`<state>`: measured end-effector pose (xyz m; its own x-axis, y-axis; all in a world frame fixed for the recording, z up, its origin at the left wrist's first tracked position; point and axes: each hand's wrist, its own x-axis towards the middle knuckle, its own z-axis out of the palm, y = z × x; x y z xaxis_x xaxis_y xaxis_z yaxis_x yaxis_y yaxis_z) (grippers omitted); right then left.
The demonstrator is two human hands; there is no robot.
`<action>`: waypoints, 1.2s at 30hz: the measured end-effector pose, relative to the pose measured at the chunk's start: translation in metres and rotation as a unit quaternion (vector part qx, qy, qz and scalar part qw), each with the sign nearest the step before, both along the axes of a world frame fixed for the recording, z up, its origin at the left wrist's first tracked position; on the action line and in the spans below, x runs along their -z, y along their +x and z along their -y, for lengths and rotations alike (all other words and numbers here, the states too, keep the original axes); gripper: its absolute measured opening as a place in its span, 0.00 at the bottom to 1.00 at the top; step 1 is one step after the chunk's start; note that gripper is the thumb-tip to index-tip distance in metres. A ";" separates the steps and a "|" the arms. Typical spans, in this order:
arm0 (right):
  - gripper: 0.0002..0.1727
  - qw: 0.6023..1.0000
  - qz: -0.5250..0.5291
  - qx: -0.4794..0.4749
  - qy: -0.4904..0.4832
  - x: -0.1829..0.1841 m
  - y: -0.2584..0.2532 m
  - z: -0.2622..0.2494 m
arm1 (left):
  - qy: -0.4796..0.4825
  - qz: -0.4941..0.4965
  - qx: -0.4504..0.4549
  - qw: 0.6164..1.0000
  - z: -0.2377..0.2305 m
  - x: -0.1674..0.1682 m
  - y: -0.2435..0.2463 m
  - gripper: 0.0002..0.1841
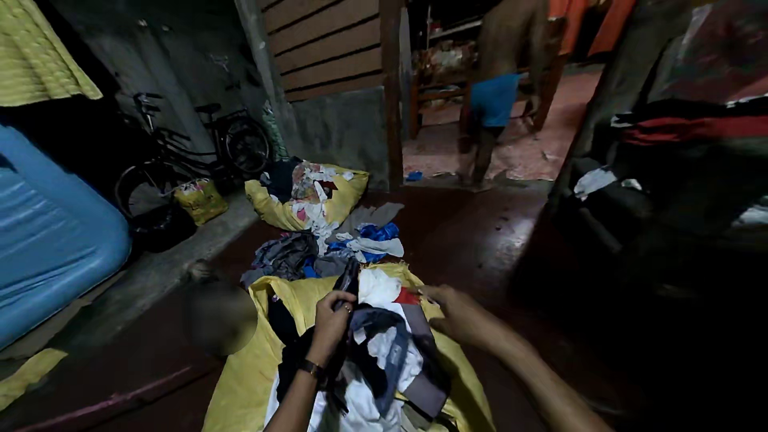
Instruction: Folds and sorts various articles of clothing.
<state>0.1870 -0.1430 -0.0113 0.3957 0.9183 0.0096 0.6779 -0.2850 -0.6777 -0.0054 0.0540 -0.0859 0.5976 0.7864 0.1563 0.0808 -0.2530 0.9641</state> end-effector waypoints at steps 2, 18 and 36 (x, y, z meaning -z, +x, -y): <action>0.47 1.000 0.017 -0.001 -0.005 0.013 -0.006 -0.005 | 0.011 -0.011 0.061 0.998 0.005 -0.055 0.001 0.12; 0.21 0.905 -0.285 0.184 0.257 -0.026 0.002 0.018 | 0.356 -0.250 -0.032 0.900 -0.038 -0.087 -0.084 0.16; 0.21 0.832 -0.382 0.061 0.397 -0.041 -0.009 0.043 | 0.349 -0.278 0.337 0.829 0.026 0.029 -0.045 0.47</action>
<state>0.1784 -0.1857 0.0299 0.6545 0.6954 0.2968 -0.0385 0.4227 -0.9054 -0.0500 0.0284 -0.1151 0.9968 0.0782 -0.0143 0.0768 -0.9021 0.4246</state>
